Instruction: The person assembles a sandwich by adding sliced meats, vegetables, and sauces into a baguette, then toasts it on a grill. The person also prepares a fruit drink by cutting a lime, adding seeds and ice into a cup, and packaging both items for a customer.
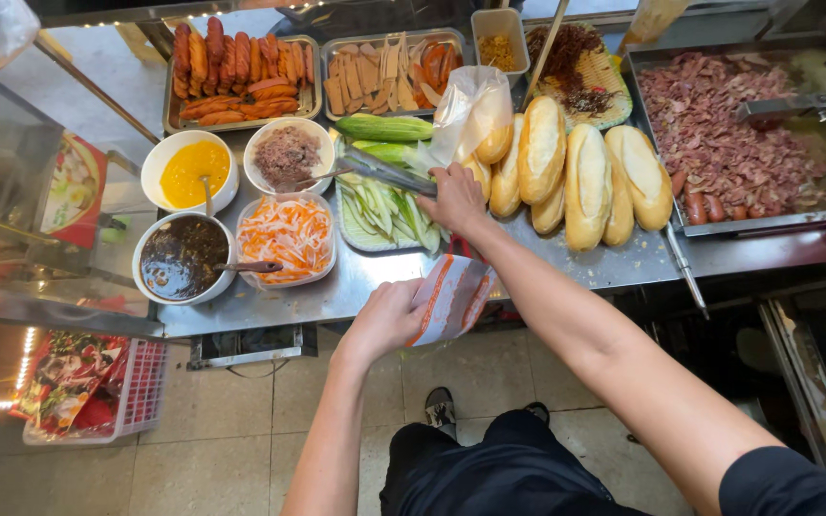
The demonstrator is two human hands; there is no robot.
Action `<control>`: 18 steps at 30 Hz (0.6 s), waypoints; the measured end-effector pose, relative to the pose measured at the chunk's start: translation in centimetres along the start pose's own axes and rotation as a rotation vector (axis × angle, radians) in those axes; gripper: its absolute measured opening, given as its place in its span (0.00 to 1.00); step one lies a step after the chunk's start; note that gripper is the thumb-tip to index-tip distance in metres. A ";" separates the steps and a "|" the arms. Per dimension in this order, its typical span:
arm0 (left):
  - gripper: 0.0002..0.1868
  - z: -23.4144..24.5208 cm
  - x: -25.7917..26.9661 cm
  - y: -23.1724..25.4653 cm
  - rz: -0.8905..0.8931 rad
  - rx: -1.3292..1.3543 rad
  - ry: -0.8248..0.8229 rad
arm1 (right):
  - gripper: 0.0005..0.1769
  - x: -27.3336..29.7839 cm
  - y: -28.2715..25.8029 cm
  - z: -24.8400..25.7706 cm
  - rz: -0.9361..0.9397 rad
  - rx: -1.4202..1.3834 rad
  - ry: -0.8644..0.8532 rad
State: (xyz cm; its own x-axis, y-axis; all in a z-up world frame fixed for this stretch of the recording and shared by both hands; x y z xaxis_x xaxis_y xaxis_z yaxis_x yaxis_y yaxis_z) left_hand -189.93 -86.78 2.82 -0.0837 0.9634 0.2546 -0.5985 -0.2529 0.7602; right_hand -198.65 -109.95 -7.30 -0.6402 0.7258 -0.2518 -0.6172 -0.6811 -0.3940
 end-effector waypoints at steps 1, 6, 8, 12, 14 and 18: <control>0.14 0.0 -0.5 0.2 0.021 -0.009 -0.032 | 0.29 -0.4 0.2 0.2 0.000 0.009 -0.037; 0.14 0.4 -2.5 2.2 -0.032 -0.080 -0.097 | 0.21 0.2 -0.3 2.8 0.144 -0.068 0.115; 0.13 -0.1 -3.6 3.3 0.104 -0.111 -0.219 | 0.20 1.4 0.2 5.2 0.172 -0.127 0.217; 0.12 -3.4 -6.4 8.7 -0.230 -0.164 -0.286 | 0.20 5.6 4.1 11.4 -0.117 -0.482 0.200; 0.11 -6.1 -8.3 11.9 -0.376 -0.192 -0.370 | 0.18 9.2 6.9 14.6 -0.127 -0.756 0.237; 0.11 -14.2 -11.3 20.1 -0.579 -0.262 -0.581 | 0.16 21.0 14.4 22.2 -0.282 -0.839 0.487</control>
State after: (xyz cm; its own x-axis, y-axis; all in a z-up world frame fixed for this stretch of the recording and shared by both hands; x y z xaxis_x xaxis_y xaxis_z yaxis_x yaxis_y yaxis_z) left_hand -212.35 -101.52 6.76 0.6697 0.7180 0.1896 -0.5919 0.3619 0.7202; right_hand -231.19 -106.67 1.34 -0.1486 0.9379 -0.3134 -0.0760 -0.3268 -0.9420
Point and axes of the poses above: each hand's wrist, its own x-axis away from the middle knuckle, its own z-axis out of the back of the hand, y = z × x, the point moved 2 cm from there along -x, towards the middle knuckle, and after that the axes turned 13 degrees about z, right-handed, at the moved point
